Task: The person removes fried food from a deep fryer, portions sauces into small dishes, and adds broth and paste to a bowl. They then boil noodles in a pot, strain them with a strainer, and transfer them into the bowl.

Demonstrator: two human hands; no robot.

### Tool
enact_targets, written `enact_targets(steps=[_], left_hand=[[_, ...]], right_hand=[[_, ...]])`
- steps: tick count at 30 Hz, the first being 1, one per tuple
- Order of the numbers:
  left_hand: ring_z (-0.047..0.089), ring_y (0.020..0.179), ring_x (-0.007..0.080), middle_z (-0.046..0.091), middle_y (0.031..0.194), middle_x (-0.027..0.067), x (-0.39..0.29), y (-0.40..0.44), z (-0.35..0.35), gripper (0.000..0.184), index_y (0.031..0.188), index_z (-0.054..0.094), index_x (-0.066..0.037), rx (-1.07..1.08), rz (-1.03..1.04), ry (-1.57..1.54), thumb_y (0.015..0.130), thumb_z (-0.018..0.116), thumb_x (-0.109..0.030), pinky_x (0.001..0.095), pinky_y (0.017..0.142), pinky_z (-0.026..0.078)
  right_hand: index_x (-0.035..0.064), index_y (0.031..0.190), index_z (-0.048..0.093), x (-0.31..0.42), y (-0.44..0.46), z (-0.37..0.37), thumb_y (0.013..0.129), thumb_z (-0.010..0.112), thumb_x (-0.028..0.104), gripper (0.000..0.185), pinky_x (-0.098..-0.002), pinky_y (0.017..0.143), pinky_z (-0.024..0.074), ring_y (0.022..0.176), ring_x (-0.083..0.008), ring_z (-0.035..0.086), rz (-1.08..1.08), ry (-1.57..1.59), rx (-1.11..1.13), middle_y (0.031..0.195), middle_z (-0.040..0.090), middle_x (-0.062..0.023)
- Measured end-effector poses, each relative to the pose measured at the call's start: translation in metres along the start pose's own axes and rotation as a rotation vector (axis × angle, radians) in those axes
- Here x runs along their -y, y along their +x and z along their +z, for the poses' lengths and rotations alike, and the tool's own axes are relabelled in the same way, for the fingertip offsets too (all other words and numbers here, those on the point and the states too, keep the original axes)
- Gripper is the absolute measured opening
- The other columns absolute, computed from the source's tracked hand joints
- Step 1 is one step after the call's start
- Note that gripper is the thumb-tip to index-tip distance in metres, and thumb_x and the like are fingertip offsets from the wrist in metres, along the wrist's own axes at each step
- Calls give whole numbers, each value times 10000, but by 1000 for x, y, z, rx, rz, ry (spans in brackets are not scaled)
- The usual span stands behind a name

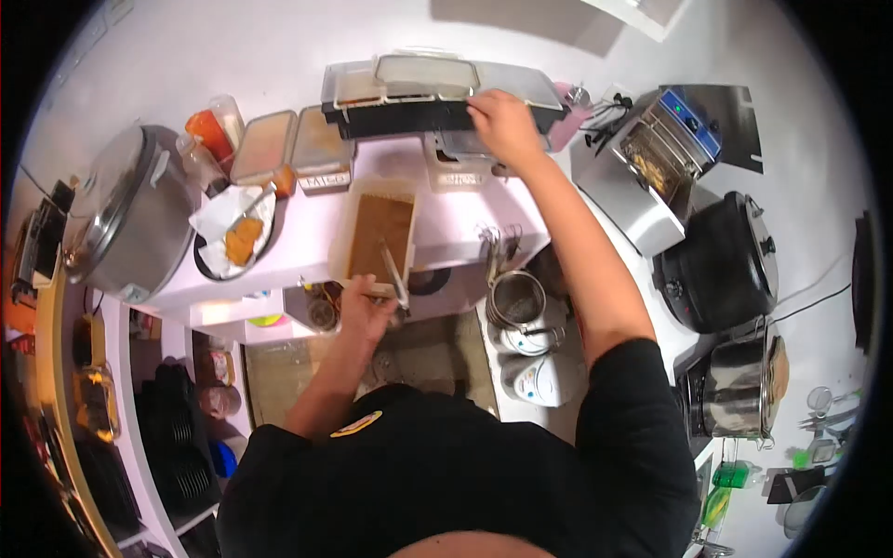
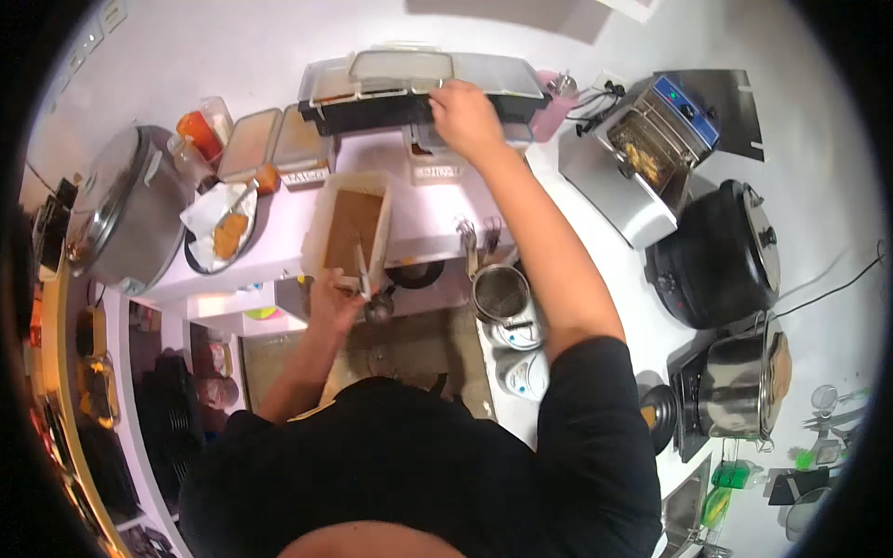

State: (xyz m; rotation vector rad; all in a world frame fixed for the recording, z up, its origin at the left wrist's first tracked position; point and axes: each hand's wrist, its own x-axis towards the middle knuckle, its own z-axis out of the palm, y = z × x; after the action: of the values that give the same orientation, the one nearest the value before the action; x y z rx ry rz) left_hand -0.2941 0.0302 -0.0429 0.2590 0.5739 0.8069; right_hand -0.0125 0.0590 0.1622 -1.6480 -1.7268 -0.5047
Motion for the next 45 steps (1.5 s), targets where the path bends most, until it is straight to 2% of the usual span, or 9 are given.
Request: enact_targets(steps=[10, 14, 18, 22, 24, 29, 36, 39, 45], left_hand=[[479, 993, 202, 481, 1004, 40, 14, 55, 26, 215, 966, 480, -55, 21, -112, -111, 788, 596, -91, 522, 929, 385], [465, 943, 193, 466, 977, 25, 18, 54, 38, 251, 970, 487, -117, 8, -204, -14, 797, 634, -225, 502, 922, 374], [364, 1087, 168, 436, 1155, -8, -11, 29, 29, 411, 1150, 435, -119, -209, -252, 56, 811, 569, -310, 474, 891, 298], [459, 907, 181, 484, 1004, -5, -46, 28, 7, 408, 1136, 454, -127, -378, 97, 209, 857, 400, -420, 362, 831, 335], [433, 936, 148, 481, 1098, -36, -66, 54, 6, 404, 1175, 460, -147, -101, 275, 242, 855, 421, -391, 315, 821, 305], [469, 1052, 197, 507, 1136, 27, -91, 89, 29, 422, 1167, 459, -95, 23, 182, 191, 887, 342, -388, 397, 912, 343], [540, 878, 111, 529, 1060, 36, -74, 100, 33, 360, 1187, 456, -80, 72, 191, 647, 849, 532, -177, 241, 717, 450], [543, 799, 99, 529, 1021, 34, -79, 85, 51, 456, 1251, 418, -70, 44, 138, 547, 821, 567, -91, 190, 629, 447], [521, 842, 122, 507, 1018, 62, -77, 71, 59, 532, 1324, 344, -60, 80, 161, 810, 832, 544, -95, 212, 679, 439]], right_hand=[[95, 776, 624, -18, 107, 104, 743, 528, 106, 101, -403, 697, 466, 790, -247, 594, -75, -619, 345, 772, 614, -82], [86, 695, 573, 23, 112, 69, 726, 553, 94, 38, -371, 617, 459, 728, -232, 587, -360, -488, -41, 705, 599, -74], [67, 722, 565, 80, 75, 35, 728, 584, 103, 41, -334, 575, 443, 676, -246, 574, -291, -179, -195, 698, 597, -84], [34, 784, 577, 82, 27, 45, 803, 574, 101, 70, -277, 528, 423, 570, -157, 546, 457, 626, 24, 672, 590, -34], [23, 796, 582, 69, -5, 70, 829, 563, 101, 87, -258, 523, 422, 550, -121, 536, 676, 946, 98, 670, 585, -15], [20, 803, 588, 51, -48, 95, 823, 595, 105, 88, -196, 497, 391, 546, -77, 497, 1258, 1410, 73, 680, 570, -11], [-2, 913, 568, 1, -97, 120, 798, 625, 163, 210, -239, 526, 437, 570, -145, 559, 1226, 1045, 236, 642, 580, -47], [-21, 957, 547, 26, -97, 99, 790, 623, 230, 311, -293, 586, 462, 611, -235, 597, 1025, 358, 228, 633, 594, -112], [-32, 1175, 465, 50, -126, 115, 854, 521, 312, 475, -354, 762, 449, 856, -329, 594, 688, 196, 269, 913, 607, -219]])
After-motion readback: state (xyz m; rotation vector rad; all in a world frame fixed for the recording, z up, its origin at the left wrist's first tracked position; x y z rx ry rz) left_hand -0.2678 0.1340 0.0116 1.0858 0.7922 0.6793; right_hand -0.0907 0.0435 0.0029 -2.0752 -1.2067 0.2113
